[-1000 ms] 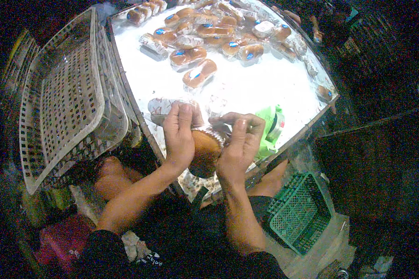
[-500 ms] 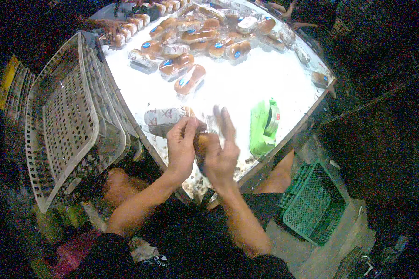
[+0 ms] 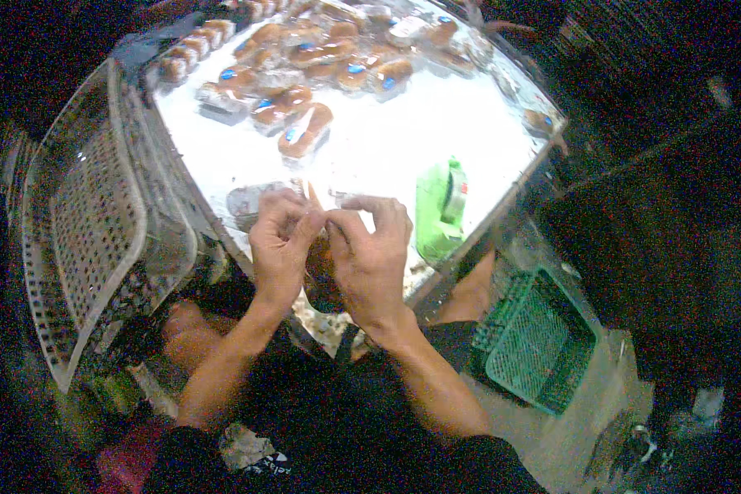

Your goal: The person sits on the floor at a low table and repeatedly places small loaves of bread into clear plastic bags. They seal each bag using a handheld tape dispenser and place the packaged bread into a green crate. The process is repeated for multiple loaves.

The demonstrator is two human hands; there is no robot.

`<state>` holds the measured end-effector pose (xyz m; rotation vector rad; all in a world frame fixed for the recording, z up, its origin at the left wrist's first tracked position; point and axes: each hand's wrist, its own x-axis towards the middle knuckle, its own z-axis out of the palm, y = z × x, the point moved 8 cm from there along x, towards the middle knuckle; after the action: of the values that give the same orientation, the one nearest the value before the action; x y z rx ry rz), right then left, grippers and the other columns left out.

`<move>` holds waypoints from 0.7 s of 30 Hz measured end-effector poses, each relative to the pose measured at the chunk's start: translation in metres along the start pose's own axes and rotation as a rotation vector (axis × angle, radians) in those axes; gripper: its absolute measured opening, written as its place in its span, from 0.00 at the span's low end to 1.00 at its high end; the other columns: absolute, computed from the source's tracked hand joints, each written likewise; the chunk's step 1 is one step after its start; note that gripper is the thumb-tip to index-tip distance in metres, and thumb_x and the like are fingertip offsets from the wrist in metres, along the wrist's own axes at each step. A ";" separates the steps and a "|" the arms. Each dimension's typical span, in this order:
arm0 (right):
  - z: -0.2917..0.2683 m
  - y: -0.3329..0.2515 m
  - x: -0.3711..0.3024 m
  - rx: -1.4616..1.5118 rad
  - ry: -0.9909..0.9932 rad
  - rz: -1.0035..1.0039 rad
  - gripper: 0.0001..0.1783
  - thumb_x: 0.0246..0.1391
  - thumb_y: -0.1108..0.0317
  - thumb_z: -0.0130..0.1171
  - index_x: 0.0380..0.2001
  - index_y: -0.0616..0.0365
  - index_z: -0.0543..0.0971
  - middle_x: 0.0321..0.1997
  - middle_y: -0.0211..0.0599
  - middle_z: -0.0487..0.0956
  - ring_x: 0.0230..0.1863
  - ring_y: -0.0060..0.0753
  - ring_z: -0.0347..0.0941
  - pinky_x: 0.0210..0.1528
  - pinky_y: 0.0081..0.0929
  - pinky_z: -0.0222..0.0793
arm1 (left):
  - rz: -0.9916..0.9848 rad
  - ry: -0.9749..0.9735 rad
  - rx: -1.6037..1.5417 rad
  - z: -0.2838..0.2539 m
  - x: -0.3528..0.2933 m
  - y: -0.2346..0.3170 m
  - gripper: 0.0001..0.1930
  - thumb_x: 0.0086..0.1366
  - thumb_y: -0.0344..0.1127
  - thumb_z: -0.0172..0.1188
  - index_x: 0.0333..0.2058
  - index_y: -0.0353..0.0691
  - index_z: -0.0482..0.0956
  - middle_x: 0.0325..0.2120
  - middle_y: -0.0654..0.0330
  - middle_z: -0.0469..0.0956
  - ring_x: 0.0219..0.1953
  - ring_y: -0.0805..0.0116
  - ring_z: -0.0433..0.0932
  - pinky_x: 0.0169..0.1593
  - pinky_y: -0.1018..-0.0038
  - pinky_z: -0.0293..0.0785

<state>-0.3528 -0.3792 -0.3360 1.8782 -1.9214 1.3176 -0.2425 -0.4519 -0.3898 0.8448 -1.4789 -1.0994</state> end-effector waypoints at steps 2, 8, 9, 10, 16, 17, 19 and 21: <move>0.002 0.014 -0.001 -0.016 0.049 0.018 0.06 0.51 0.75 0.58 0.34 0.62 0.74 0.43 0.46 0.71 0.45 0.47 0.68 0.48 0.41 0.63 | -0.067 -0.047 -0.171 0.013 -0.003 -0.009 0.10 0.59 0.34 0.66 0.28 0.36 0.75 0.35 0.58 0.69 0.39 0.68 0.70 0.45 0.72 0.67; 0.040 0.058 -0.039 0.952 0.115 0.752 0.13 0.61 0.74 0.48 0.48 0.60 0.64 0.46 0.40 0.71 0.47 0.31 0.69 0.52 0.27 0.64 | -0.313 0.080 -0.187 0.022 -0.011 -0.043 0.13 0.60 0.28 0.62 0.27 0.42 0.63 0.25 0.68 0.63 0.31 0.78 0.64 0.39 0.79 0.65; 0.035 0.070 -0.038 0.917 0.116 0.760 0.13 0.60 0.74 0.49 0.48 0.60 0.65 0.46 0.39 0.71 0.47 0.32 0.69 0.52 0.27 0.65 | -0.220 0.085 -0.106 0.019 -0.007 -0.033 0.13 0.59 0.26 0.62 0.28 0.42 0.63 0.25 0.68 0.63 0.31 0.78 0.63 0.39 0.78 0.65; 0.025 0.089 -0.038 0.882 0.116 0.767 0.13 0.59 0.74 0.50 0.48 0.59 0.67 0.45 0.39 0.72 0.47 0.32 0.70 0.52 0.27 0.65 | -0.226 0.073 -0.113 0.019 -0.007 -0.033 0.13 0.59 0.25 0.61 0.29 0.42 0.63 0.26 0.68 0.63 0.31 0.78 0.63 0.39 0.78 0.65; -0.048 0.247 -0.098 -0.052 -0.122 0.957 0.24 0.54 0.49 0.58 0.33 0.64 0.82 0.44 0.55 0.76 0.51 0.40 0.71 0.54 0.37 0.63 | -0.263 -0.037 -0.095 0.044 -0.010 -0.049 0.13 0.57 0.24 0.61 0.30 0.41 0.62 0.27 0.66 0.66 0.32 0.75 0.65 0.40 0.76 0.66; -0.045 0.233 -0.086 -0.018 -0.158 1.041 0.24 0.53 0.50 0.58 0.30 0.65 0.82 0.43 0.56 0.76 0.50 0.40 0.71 0.53 0.37 0.64 | -0.187 -0.036 -0.024 0.044 -0.010 -0.045 0.13 0.57 0.25 0.61 0.29 0.41 0.62 0.27 0.65 0.67 0.32 0.74 0.67 0.40 0.74 0.67; -0.042 0.221 -0.070 0.000 -0.134 1.118 0.23 0.51 0.52 0.60 0.25 0.67 0.82 0.42 0.56 0.76 0.45 0.40 0.73 0.50 0.37 0.65 | -0.165 -0.039 0.021 0.042 -0.013 -0.046 0.12 0.57 0.25 0.61 0.29 0.41 0.63 0.27 0.64 0.67 0.32 0.74 0.67 0.40 0.73 0.67; -0.054 0.224 -0.069 -0.136 0.027 0.802 0.22 0.51 0.53 0.61 0.26 0.67 0.82 0.40 0.56 0.76 0.43 0.40 0.73 0.48 0.35 0.65 | -0.171 -0.051 0.012 0.045 -0.017 -0.046 0.12 0.57 0.26 0.61 0.28 0.40 0.63 0.27 0.64 0.67 0.32 0.74 0.66 0.40 0.73 0.66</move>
<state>-0.5579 -0.3309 -0.4530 1.0224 -2.7974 1.2955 -0.2854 -0.4424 -0.4392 0.9728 -1.4775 -1.2474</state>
